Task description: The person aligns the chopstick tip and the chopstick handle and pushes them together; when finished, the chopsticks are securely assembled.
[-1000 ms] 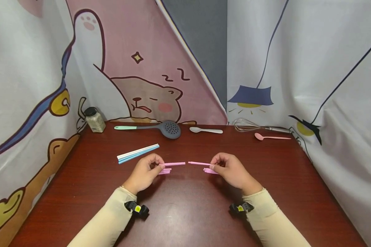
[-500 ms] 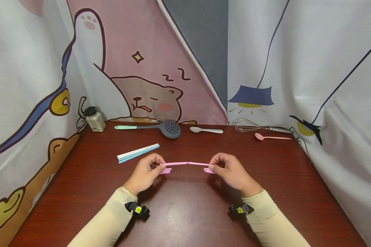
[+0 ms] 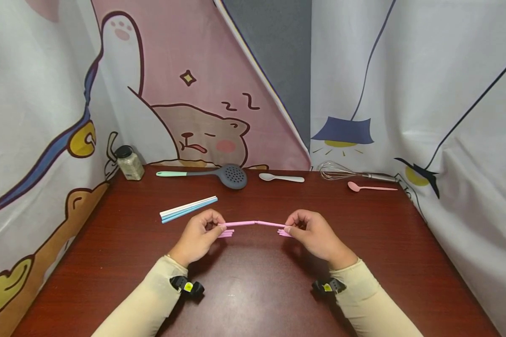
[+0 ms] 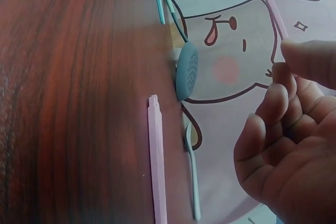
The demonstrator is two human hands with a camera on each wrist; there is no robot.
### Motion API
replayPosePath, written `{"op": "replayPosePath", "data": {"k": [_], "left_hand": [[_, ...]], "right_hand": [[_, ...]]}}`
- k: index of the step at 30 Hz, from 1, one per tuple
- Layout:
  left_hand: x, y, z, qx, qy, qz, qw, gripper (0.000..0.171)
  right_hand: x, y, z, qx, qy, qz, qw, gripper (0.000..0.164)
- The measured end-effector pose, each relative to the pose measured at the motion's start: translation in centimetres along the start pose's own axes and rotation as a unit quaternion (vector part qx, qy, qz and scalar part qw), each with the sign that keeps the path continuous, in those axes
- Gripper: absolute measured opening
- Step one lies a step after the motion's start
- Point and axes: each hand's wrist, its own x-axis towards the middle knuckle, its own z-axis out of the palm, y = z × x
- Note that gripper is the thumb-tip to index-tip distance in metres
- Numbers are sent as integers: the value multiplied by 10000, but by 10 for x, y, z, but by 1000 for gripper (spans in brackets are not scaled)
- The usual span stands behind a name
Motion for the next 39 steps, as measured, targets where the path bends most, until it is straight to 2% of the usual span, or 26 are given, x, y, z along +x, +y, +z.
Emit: {"op": "replayPosePath", "data": {"k": [10, 27, 35, 39], "left_hand": [[0, 0, -2, -291, -164, -78, 9994, 6], [1, -2, -1, -465, -141, -107, 9988, 5], [-2, 1, 1, -126, -170, 88, 9997, 9], [-2, 3, 1, -122, -132, 155, 9997, 9]], "right_hand": [[-1, 1, -1, 23, -136, -130, 9998, 12], [-1, 0, -1, 4, -125, -111, 9999, 12], [-2, -2, 0, -222, -158, -184, 9995, 14], [-2, -2, 1, -211, -146, -176, 9995, 14]]}}
